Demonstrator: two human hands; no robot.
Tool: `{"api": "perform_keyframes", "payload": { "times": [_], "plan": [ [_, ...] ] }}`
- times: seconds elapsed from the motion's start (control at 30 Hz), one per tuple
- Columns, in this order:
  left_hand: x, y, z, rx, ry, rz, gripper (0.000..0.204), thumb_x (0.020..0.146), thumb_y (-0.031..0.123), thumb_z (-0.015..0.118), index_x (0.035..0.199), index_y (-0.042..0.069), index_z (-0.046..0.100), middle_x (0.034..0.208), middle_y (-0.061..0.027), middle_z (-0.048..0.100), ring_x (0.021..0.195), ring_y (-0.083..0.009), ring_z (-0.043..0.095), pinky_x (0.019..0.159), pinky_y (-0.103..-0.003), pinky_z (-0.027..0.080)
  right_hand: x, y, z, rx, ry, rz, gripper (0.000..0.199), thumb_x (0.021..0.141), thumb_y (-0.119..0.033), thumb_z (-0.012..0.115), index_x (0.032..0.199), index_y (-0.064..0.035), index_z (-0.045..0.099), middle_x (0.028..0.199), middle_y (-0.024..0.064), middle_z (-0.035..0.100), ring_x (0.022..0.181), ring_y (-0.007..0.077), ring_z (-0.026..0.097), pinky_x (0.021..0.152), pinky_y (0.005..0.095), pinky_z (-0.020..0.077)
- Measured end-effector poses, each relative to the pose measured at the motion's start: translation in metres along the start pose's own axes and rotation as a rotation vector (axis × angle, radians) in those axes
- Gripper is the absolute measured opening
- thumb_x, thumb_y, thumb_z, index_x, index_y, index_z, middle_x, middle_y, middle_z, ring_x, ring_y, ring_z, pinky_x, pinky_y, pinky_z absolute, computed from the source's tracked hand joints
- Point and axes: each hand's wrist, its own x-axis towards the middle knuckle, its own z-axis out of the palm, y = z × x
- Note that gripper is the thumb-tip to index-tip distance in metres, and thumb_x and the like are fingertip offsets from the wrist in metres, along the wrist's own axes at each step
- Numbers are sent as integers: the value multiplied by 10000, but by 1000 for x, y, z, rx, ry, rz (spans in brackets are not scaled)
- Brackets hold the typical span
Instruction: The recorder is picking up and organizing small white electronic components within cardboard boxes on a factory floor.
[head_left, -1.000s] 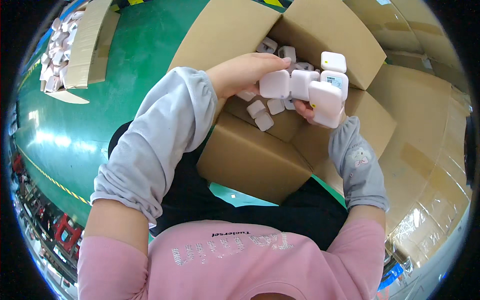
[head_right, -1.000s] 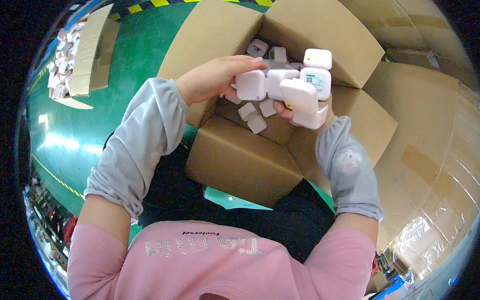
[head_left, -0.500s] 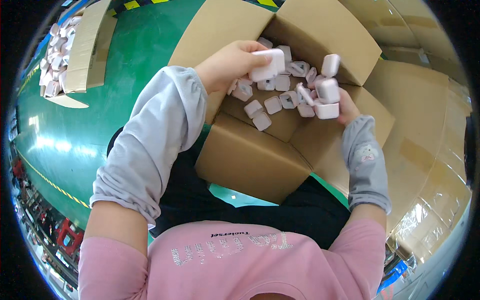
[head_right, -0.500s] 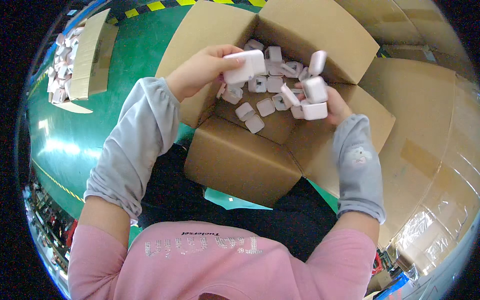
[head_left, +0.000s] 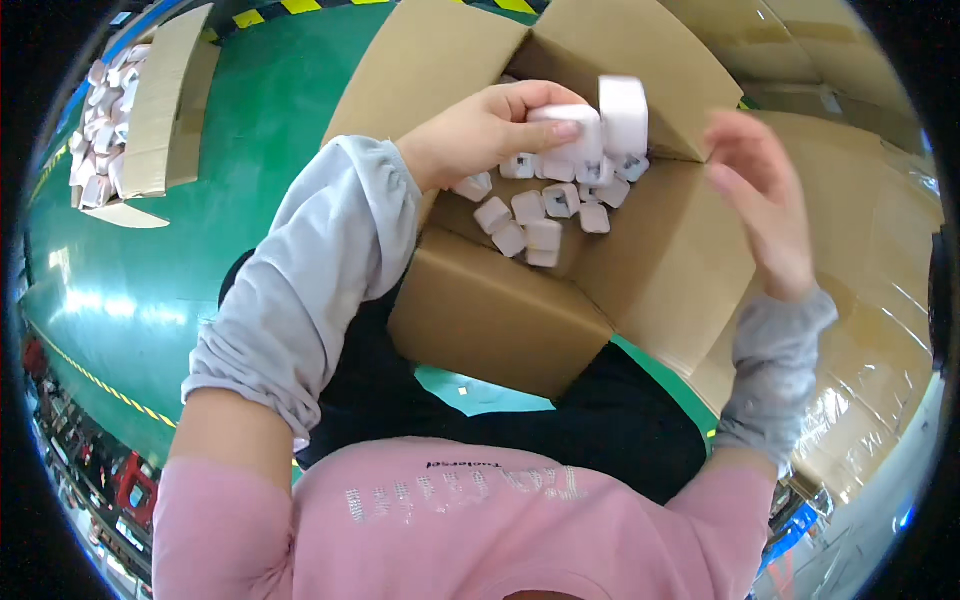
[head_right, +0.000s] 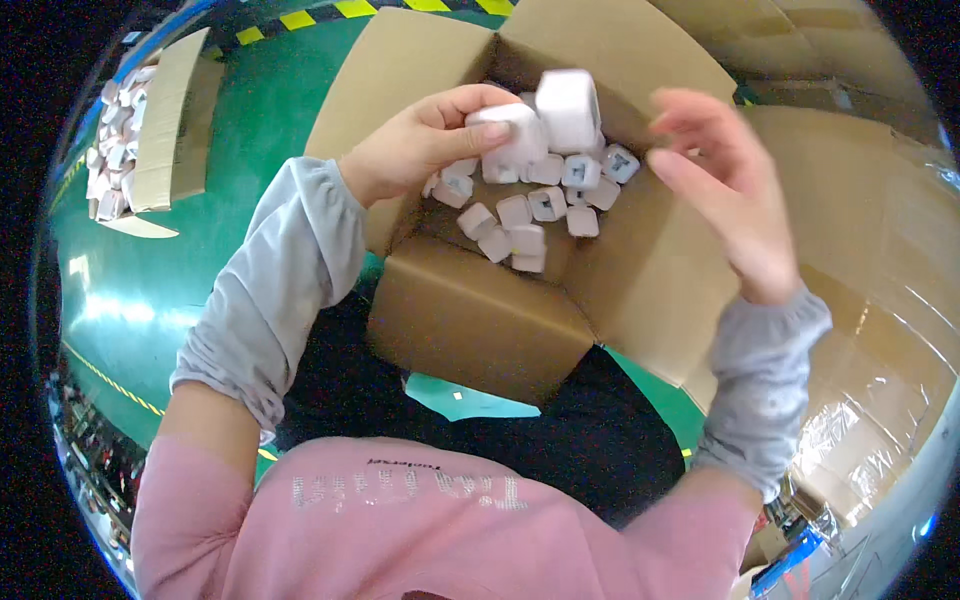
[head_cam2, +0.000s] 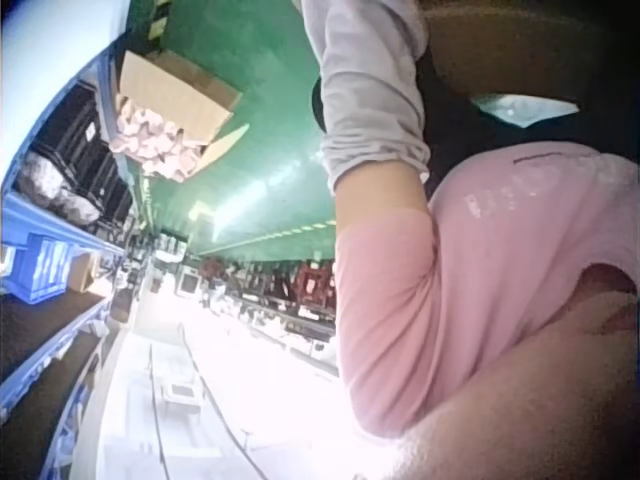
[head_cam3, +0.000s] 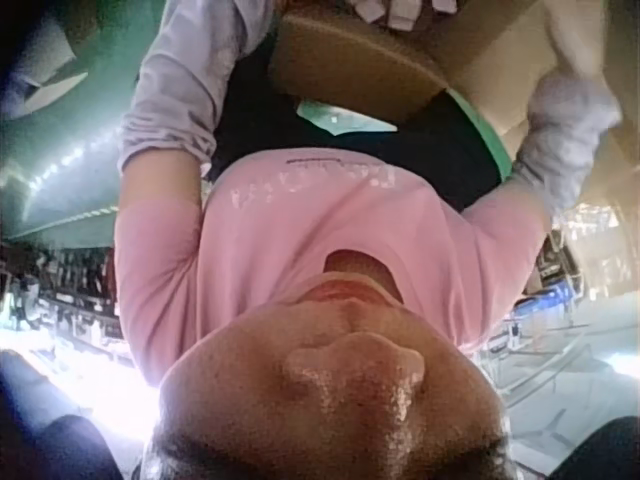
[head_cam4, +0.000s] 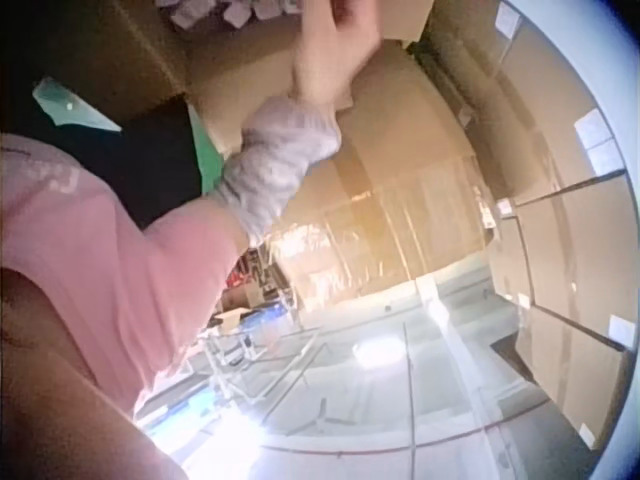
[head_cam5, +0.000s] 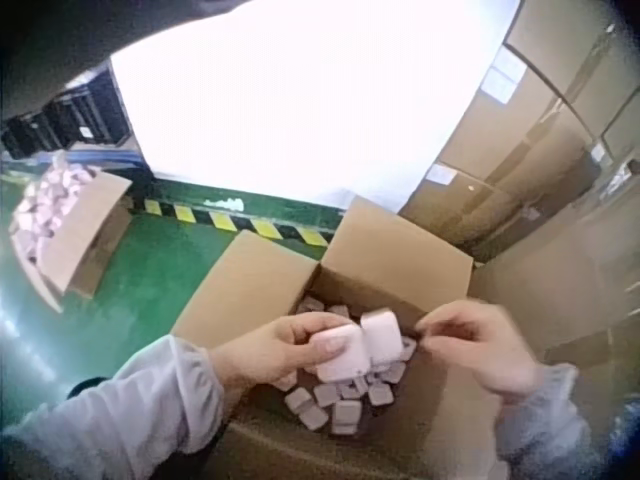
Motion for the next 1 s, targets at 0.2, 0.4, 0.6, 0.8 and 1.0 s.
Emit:
{"api": "perform_keyframes", "payload": {
  "times": [0.2,0.4,0.6,0.8,1.0],
  "plan": [
    [11,1,14,44,-369,-145,304,889,138,552,1178,51,518,1057,-25,578,966,-98,524,864,-255,420,-25,-6,10,-662,75,-543,820,609,-282,780,1314,-94,404,1334,151,360,1292,346,257,1054,446,223],
    [17,2,18,9,-349,-116,416,892,253,544,1255,69,456,1111,-64,542,1071,-143,479,922,-301,383,-45,19,26,-707,-119,-276,492,628,-214,759,1052,-73,554,1039,138,556,976,266,557,831,347,451],
    [34,26,-40,-544,422,150,443,900,295,500,1240,19,431,1179,-127,504,1051,-232,511,913,-358,415,-244,-30,-229,-1543,1454,-391,400,741,-306,732,926,34,631,858,165,663,747,301,643,642,354,515],
    [33,19,-43,-631,359,94,392,900,288,489,1184,19,475,1114,-127,547,999,-236,540,863,-351,435,-319,11,-313,-1657,1818,845,714,752,-546,612,1138,46,513,1169,244,515,1058,370,522,895,443,438],
    [36,16,-50,-617,440,73,369,896,284,491,1154,20,492,1075,-114,568,965,-226,553,851,-342,439,-69,26,-81,-1113,846,-194,331,816,-197,613,1097,-28,566,1007,137,614,931,235,585,789,333,471]
  ]
}}
